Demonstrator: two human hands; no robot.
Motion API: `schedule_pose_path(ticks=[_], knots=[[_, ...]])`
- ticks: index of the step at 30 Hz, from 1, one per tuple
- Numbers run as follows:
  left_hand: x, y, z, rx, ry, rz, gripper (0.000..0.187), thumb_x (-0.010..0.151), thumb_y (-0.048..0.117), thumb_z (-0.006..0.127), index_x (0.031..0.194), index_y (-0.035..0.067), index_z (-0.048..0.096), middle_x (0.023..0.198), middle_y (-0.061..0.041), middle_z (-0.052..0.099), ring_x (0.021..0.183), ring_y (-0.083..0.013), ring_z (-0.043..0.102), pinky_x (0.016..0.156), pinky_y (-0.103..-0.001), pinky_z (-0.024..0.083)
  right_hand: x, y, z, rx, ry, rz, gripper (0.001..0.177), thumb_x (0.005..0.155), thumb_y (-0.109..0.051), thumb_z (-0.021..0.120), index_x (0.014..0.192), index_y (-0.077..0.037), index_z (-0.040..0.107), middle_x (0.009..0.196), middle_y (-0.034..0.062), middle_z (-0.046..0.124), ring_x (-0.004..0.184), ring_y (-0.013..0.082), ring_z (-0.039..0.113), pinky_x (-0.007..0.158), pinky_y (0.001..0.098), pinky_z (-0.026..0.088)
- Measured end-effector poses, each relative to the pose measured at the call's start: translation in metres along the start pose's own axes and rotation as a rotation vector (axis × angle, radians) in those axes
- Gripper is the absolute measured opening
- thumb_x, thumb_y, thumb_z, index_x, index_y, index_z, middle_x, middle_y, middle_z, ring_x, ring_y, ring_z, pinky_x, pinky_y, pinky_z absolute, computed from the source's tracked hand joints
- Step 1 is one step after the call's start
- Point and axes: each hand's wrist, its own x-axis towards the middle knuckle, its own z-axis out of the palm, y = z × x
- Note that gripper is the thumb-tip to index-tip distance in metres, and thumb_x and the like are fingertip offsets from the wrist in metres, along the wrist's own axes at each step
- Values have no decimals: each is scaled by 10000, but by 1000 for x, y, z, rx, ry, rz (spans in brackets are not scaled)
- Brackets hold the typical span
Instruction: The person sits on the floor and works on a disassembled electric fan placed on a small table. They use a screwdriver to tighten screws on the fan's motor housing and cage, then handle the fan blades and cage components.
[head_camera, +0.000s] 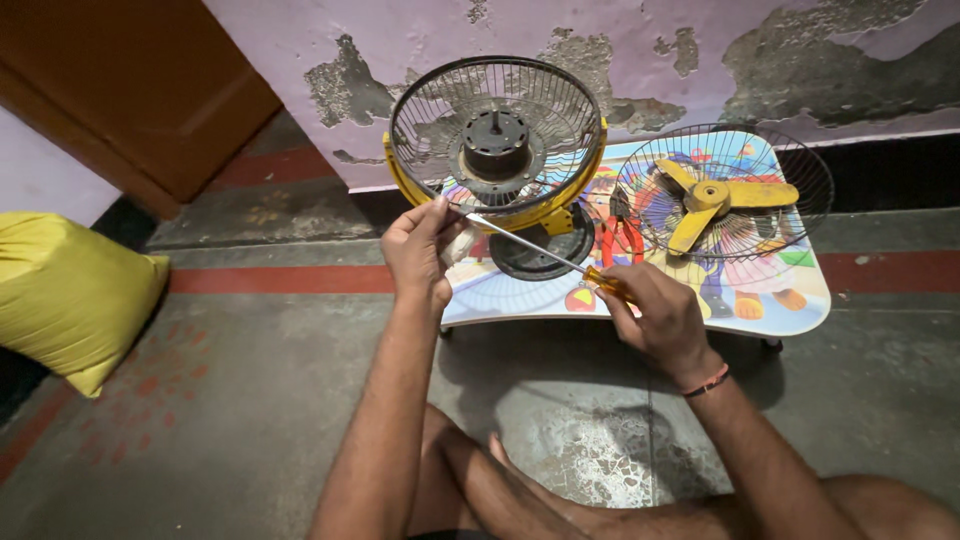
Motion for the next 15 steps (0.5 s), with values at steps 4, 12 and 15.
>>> schedule_pose_path(ticks=[4, 12, 15], knots=[[2, 1, 0, -4, 47, -11, 162, 895, 87, 764, 964, -40, 691, 897, -151, 753, 748, -209, 749, 718, -348, 649, 11, 6, -9, -38, -26, -46, 268, 866, -13, 772, 1100, -38, 644, 904, 123, 690, 778, 290, 700, 650, 381, 542], [5, 1, -4, 3, 41, -2, 154, 868, 79, 777, 918, -19, 669, 840, -135, 739, 693, -198, 720, 690, -331, 628, 8, -9, -2, 13, 48, -58, 204, 852, -54, 800, 1007, -41, 668, 919, 124, 646, 744, 255, 684, 623, 352, 539], [7, 1, -4, 23, 45, 19, 144, 867, 58, 776, 908, -29, 669, 830, -139, 732, 689, -199, 718, 690, -325, 627, 3, -8, 4, 41, 35, 8, 220, 838, -68, 827, 1024, -39, 711, 852, 108, 644, 689, 230, 665, 600, 340, 518]])
